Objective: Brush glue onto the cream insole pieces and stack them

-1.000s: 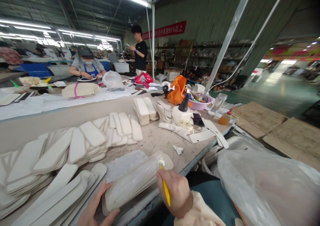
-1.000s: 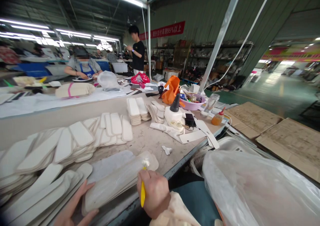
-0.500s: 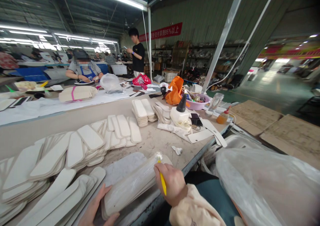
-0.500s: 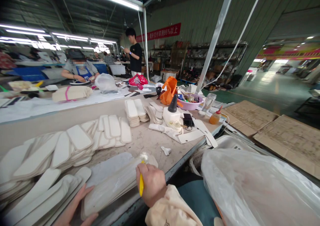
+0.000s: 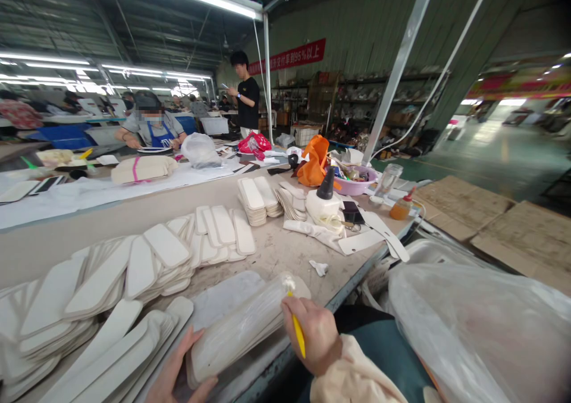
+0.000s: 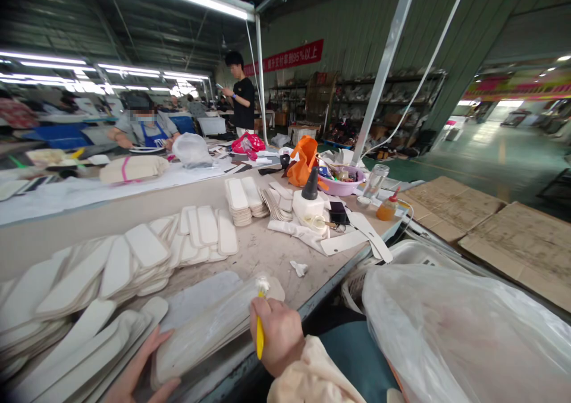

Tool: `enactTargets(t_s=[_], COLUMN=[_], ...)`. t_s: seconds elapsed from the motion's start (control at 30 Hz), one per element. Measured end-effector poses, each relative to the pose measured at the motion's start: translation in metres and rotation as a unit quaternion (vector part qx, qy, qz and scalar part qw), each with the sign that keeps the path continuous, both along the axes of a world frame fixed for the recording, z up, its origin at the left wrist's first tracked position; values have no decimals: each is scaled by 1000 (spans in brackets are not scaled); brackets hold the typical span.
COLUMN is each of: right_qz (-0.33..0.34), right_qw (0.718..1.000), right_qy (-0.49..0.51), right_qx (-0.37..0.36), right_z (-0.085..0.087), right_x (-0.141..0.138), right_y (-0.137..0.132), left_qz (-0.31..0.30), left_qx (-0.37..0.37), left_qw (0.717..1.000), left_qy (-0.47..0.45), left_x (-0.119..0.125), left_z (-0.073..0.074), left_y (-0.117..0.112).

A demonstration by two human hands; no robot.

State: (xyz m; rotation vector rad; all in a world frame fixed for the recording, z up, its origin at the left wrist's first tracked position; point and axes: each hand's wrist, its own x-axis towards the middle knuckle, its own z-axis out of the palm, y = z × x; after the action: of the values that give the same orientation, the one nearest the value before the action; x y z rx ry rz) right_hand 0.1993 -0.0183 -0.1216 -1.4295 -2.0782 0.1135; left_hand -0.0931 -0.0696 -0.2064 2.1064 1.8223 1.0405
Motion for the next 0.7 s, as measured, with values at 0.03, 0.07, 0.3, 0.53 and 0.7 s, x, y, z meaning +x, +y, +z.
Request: enactTargets(t_s=[0.03, 0.07, 0.3, 0.53, 0.7], right_qz=[-9, -6, 250, 121, -67], right_qw=[1000, 999, 948, 903, 900], right_qy=[-19, -33, 163, 363, 406], right_qx=[0, -1, -106, -196, -143], right_z=[-2, -3, 5, -13, -21], right_x=[2, 1, -52, -39, 24], right_y=[0, -2, -35, -18, 7], left_qz=[2, 3, -2, 2, -5], left_qx=[0, 3, 3, -15, -42], left_qw=[1000, 1000, 1000, 999, 996], left_qy=[-2, -4, -21, -43, -75], left_x=[0, 1, 9, 11, 17], left_z=[0, 1, 9, 13, 16], left_y=[0, -1, -4, -5, -9])
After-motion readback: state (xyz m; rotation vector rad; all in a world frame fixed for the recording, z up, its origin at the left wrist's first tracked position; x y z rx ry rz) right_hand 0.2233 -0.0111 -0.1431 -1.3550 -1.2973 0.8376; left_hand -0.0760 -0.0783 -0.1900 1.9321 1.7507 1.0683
